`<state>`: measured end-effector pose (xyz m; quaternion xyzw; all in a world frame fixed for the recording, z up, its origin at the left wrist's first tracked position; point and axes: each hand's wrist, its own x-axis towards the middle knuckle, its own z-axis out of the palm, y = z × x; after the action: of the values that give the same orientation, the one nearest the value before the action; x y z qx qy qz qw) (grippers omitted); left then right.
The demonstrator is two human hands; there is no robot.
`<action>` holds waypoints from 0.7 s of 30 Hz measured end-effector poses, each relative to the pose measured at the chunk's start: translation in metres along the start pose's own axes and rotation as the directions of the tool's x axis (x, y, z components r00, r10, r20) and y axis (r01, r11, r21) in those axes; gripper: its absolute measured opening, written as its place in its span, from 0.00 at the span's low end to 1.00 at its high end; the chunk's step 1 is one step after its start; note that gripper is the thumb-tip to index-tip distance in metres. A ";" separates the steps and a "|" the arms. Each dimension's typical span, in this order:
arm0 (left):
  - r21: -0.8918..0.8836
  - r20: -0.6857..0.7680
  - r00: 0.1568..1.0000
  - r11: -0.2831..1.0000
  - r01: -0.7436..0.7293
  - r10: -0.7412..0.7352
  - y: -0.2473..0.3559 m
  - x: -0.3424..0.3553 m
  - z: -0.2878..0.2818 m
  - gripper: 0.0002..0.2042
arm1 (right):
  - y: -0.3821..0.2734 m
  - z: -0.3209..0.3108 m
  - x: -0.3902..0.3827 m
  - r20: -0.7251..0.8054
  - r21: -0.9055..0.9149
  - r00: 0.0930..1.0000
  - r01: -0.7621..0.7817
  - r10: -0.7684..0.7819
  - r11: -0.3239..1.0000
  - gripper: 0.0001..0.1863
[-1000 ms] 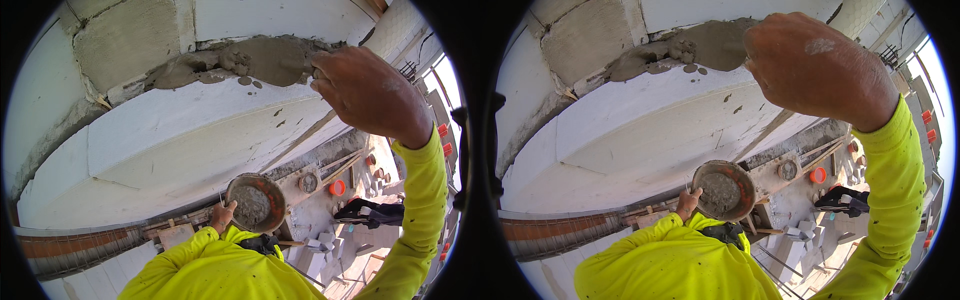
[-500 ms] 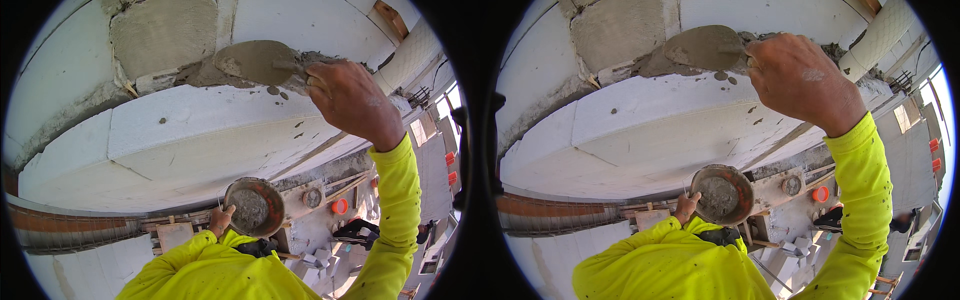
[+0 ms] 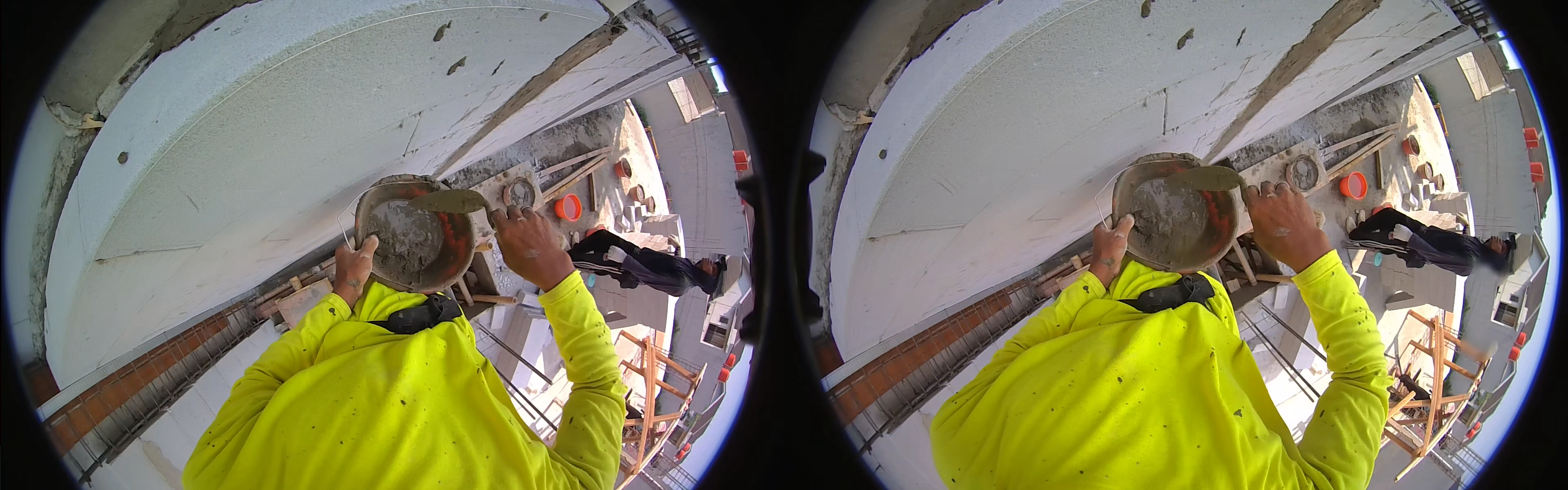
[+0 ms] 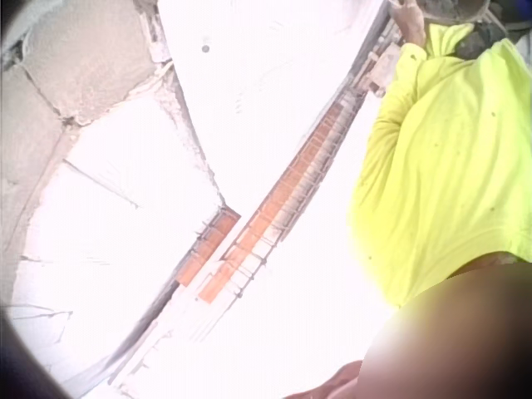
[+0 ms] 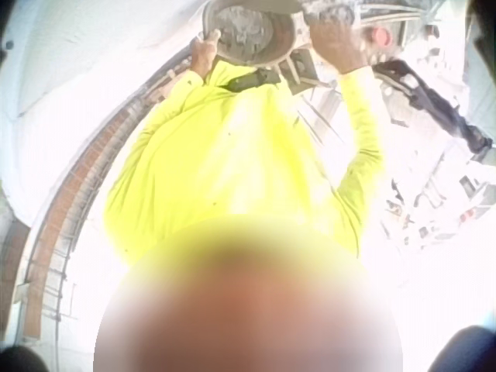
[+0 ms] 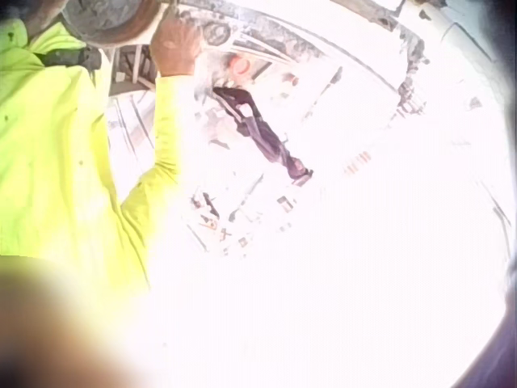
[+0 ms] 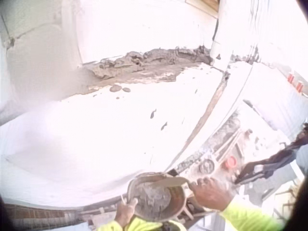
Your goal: The person scoops mortar from a metal bowl with a trowel and applies it to a horizontal joint between white wall panels. They repeatedly smooth the mortar along the joint, working from right to left and then back again, while another person is visible in the background.
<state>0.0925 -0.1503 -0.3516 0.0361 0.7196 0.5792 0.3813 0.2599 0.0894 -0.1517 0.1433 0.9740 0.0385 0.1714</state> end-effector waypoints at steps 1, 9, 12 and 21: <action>0.004 0.012 1.000 1.000 -0.025 0.025 0.001 0.000 0.001 0.15 | -0.005 0.038 0.015 -0.061 0.030 0.998 -0.031 0.033 0.999 0.15; 0.073 0.182 0.983 0.997 -0.040 0.026 0.002 0.001 0.001 0.15 | -0.080 0.177 0.054 0.035 0.126 0.997 0.068 -0.073 0.990 0.14; 0.130 0.192 0.981 0.991 -0.040 0.014 0.004 0.000 0.000 0.15 | -0.071 0.162 0.027 0.095 0.243 0.985 0.118 -0.144 0.963 0.15; -0.171 0.241 0.958 0.978 -0.118 0.157 0.037 0.000 0.036 0.15 | -0.043 0.172 0.013 0.118 0.311 0.990 -0.113 0.079 0.944 0.27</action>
<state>0.0992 -0.1091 -0.3209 0.1302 0.6136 0.6491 0.4304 0.2958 0.0565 -0.3222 0.2181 0.9492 -0.1176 0.1942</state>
